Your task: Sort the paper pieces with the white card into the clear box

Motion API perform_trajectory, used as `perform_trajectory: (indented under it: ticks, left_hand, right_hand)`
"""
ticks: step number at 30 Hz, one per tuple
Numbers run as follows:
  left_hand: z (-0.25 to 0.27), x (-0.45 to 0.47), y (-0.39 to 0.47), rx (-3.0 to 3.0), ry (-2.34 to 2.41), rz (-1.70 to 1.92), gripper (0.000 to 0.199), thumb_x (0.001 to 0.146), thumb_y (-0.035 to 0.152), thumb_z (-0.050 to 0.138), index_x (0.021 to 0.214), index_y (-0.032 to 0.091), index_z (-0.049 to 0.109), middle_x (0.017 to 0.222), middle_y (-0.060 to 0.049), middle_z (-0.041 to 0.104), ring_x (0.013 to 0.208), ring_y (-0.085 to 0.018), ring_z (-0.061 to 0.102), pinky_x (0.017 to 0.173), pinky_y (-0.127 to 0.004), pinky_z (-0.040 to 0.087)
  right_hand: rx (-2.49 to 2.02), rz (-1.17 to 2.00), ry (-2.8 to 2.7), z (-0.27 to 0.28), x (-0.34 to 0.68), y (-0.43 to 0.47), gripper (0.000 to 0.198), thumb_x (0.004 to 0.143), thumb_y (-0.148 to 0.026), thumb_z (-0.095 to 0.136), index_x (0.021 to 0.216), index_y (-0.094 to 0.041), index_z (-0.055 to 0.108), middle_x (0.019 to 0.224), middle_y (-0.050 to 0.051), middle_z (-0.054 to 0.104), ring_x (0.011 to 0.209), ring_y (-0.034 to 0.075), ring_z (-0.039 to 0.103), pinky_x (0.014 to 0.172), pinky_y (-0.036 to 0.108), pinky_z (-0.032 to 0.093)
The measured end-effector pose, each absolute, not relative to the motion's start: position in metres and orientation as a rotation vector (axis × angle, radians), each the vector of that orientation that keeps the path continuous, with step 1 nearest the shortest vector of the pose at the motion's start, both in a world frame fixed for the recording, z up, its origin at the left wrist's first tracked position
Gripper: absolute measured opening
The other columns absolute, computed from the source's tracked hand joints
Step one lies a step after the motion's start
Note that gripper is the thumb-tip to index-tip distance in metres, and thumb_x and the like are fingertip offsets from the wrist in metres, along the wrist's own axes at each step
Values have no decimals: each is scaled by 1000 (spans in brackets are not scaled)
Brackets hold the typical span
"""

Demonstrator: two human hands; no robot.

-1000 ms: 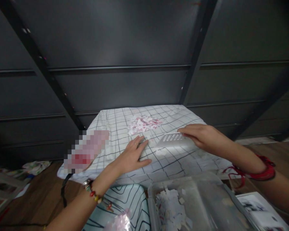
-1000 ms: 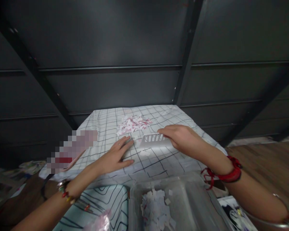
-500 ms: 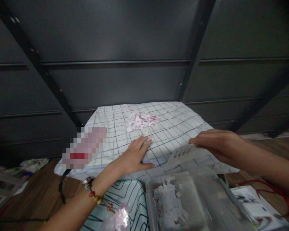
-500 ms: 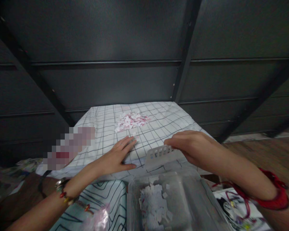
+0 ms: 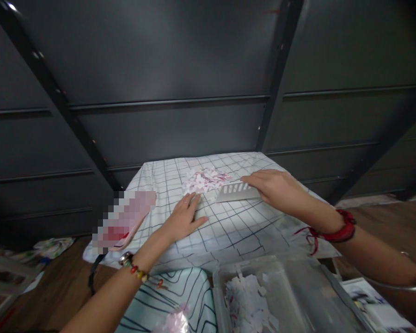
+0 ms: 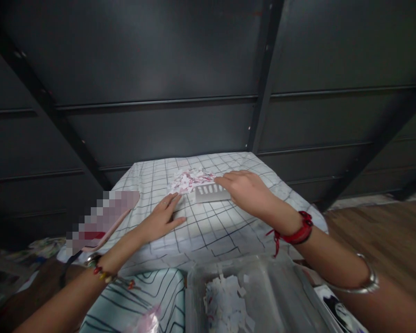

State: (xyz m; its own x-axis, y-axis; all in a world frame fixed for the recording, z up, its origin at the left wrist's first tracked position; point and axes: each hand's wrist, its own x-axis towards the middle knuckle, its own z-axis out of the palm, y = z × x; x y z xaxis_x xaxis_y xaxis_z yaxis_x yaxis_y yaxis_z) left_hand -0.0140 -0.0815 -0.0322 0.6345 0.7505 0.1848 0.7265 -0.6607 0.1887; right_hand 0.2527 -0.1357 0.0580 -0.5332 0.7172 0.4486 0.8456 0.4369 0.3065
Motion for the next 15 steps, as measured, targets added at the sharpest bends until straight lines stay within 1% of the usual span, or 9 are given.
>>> perform_trajectory:
  ticks: [3,8,12,15]
  left_hand:
    - [-39,-17,-80,2784,1238,442,65,89,49,45,138,11,26,143,-21,31,133,-34,26,106,-48,27]
    - [-37,-15,-84,2785,1261,403,66,89,50,44,137,7,29,142,-22,31,132,-34,27,107,-46,25]
    - [-38,-14,-84,2784,1275,392,66,88,52,41,136,9,30,142,-21,32,132,-34,27,107,-48,25]
    - [-39,-15,-84,2783,1284,405,65,88,52,43,136,10,31,142,-20,33,132,-34,28,106,-48,26]
  right_hand:
    - [-1415,-719,-2446,54,249,-130,39,73,-1,41,102,-18,62,91,6,69,79,18,63,69,29,47]
    - [-1514,-783,-2376,52,260,-123,37,72,0,40,97,-16,62,87,6,69,79,19,63,69,29,46]
    - [-1432,-796,-2322,49,258,-122,37,75,-2,40,101,-16,62,92,7,69,81,18,63,71,29,47]
    - [-1372,-776,-2372,49,248,-123,39,74,-1,40,104,-16,61,90,6,69,82,19,63,71,29,47]
